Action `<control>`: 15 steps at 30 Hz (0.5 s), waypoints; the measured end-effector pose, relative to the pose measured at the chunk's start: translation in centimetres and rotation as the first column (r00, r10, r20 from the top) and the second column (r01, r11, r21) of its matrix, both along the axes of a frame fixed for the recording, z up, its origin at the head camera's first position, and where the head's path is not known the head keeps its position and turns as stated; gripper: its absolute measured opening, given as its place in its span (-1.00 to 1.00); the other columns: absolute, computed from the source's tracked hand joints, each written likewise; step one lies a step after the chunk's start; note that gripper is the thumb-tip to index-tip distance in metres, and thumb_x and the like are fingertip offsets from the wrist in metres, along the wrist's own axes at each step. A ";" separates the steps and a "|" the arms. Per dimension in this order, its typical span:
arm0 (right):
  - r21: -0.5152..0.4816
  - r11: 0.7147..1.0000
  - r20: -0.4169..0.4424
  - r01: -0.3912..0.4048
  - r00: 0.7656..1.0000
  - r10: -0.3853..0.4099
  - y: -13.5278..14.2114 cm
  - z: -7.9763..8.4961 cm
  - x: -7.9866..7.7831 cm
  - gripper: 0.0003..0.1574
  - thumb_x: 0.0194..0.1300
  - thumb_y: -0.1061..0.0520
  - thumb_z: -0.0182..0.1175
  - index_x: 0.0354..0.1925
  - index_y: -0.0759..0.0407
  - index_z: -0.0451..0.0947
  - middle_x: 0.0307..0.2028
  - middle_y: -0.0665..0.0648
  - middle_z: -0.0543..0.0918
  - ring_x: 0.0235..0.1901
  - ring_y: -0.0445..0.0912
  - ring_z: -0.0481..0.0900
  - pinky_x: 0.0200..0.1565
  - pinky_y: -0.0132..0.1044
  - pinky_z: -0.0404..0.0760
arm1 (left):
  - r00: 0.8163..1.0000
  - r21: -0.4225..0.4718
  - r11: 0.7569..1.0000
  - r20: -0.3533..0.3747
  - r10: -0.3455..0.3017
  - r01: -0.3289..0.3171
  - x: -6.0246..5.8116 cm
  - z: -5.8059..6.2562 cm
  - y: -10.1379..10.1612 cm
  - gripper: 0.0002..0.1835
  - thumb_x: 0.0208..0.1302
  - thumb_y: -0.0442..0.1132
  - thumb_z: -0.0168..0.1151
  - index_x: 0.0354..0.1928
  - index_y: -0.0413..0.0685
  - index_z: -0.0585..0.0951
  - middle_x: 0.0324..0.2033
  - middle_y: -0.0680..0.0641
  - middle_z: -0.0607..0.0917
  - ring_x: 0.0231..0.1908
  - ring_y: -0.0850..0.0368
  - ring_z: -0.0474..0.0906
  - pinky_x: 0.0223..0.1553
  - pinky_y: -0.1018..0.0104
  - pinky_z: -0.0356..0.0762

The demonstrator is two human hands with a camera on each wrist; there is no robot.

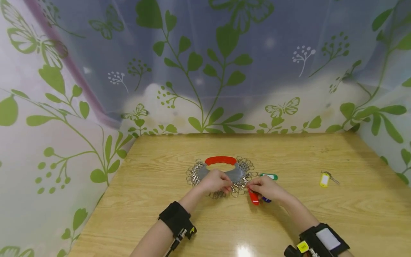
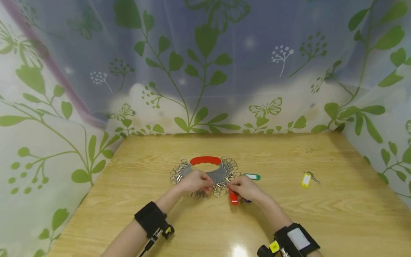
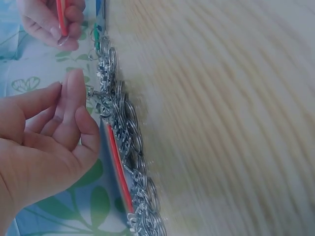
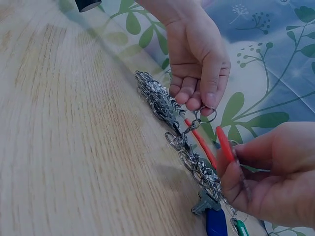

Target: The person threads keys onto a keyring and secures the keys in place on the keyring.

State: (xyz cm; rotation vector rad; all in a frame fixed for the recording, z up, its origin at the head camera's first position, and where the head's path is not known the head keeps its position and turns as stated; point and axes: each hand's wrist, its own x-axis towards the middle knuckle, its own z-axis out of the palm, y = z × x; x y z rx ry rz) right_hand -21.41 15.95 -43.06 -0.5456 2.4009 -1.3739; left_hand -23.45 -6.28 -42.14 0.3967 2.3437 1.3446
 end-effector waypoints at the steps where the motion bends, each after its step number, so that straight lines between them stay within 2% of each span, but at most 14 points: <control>1: -0.006 1.000 0.001 0.017 1.000 -0.017 0.0 0.1 0.0 -0.70 0.36 0.31 -0.01 -0.08 0.52 0.53 -0.41 0.10 0.59 -0.52 -0.15 0.49 -0.46 -0.28 0.53 | 1.000 0.005 1.000 0.003 0.000 0.000 0.0 0.0 0.0 -0.81 0.28 -0.35 0.14 -0.28 -0.36 0.67 -0.54 -0.10 0.67 -0.48 -0.01 0.65 -0.35 0.28 0.58; 5: -0.037 0.996 0.024 0.079 0.997 -0.078 -0.1 0.3 -0.1 -0.65 0.37 0.28 -0.01 0.00 0.52 0.48 -0.36 0.12 0.61 -0.47 -0.13 0.52 -0.39 -0.21 0.55 | 1.000 0.045 0.999 0.028 0.002 -0.003 0.0 -0.2 -0.1 -0.79 0.32 -0.35 0.10 -0.23 -0.40 0.64 -0.49 -0.15 0.67 -0.42 -0.07 0.65 -0.32 0.24 0.58; 8: -0.048 0.994 0.040 0.098 0.995 -0.096 -0.2 0.3 -0.1 -0.65 0.37 0.27 -0.01 0.00 0.51 0.48 -0.38 0.10 0.60 -0.46 -0.14 0.50 -0.39 -0.20 0.54 | 0.999 0.061 0.998 0.038 -0.002 0.000 0.0 -0.2 -0.1 -0.78 0.33 -0.36 0.07 -0.21 -0.42 0.63 -0.48 -0.18 0.67 -0.39 -0.11 0.65 -0.30 0.21 0.58; 15: -0.053 0.992 0.042 0.112 0.993 -0.110 -0.3 0.0 -0.4 -0.66 0.37 0.27 -0.01 -0.02 0.51 0.50 -0.37 0.10 0.60 -0.48 -0.17 0.50 -0.39 -0.22 0.55 | 0.999 -0.019 1.000 -0.033 -0.024 0.023 -0.1 -0.2 -0.1 -0.77 0.36 -0.36 0.04 -0.23 -0.38 0.64 -0.50 -0.12 0.66 -0.43 -0.04 0.64 -0.29 0.24 0.57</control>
